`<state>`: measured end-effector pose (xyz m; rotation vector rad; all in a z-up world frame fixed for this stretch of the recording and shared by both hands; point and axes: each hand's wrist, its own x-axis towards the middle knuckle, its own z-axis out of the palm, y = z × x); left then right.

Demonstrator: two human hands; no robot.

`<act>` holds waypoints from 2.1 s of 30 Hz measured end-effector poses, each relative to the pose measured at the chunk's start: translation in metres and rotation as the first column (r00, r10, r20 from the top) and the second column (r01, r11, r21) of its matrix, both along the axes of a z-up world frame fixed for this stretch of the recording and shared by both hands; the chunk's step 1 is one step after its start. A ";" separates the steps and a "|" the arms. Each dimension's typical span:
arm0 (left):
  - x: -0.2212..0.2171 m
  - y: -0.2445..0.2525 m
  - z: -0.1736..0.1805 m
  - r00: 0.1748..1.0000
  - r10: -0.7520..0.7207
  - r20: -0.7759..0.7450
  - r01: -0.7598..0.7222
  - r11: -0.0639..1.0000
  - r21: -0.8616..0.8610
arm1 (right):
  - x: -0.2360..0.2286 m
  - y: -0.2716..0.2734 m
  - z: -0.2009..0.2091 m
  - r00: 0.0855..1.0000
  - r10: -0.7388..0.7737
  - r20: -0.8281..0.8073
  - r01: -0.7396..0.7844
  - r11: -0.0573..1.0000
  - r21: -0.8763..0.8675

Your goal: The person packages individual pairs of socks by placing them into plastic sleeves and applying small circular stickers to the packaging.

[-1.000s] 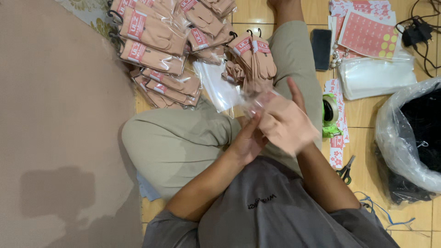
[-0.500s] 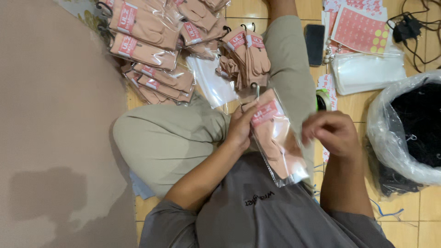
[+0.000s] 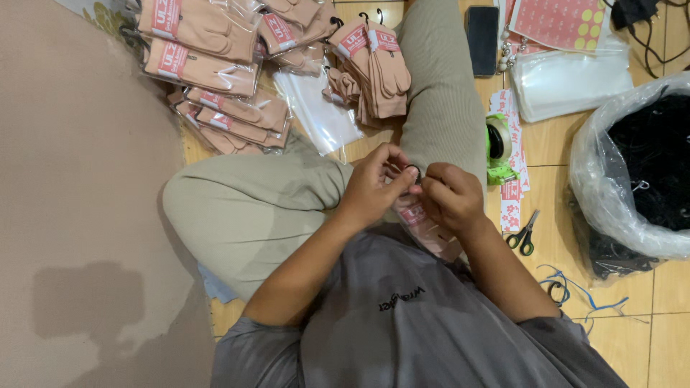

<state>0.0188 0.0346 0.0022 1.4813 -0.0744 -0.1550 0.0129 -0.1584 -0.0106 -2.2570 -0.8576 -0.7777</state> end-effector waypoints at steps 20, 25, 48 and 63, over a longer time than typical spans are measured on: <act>0.004 -0.004 0.074 0.868 -0.251 0.429 0.134 0.949 0.284 | 0.003 -0.060 0.089 0.522 0.809 -0.270 -0.021 0.329 0.944; 0.021 -0.043 0.025 0.986 -0.164 0.015 0.157 0.964 0.213 | 0.045 -0.080 0.009 0.761 0.268 -0.591 0.171 0.796 0.580; 0.030 -0.025 0.023 0.958 -0.275 -0.080 0.284 0.871 0.400 | 0.001 -0.212 -0.104 0.201 -0.595 -0.778 0.532 0.733 -0.423; 0.015 -0.038 -0.042 0.946 -0.322 -0.045 0.321 0.900 0.296 | -0.020 -0.179 -0.062 0.457 -0.194 -0.868 0.596 0.791 0.136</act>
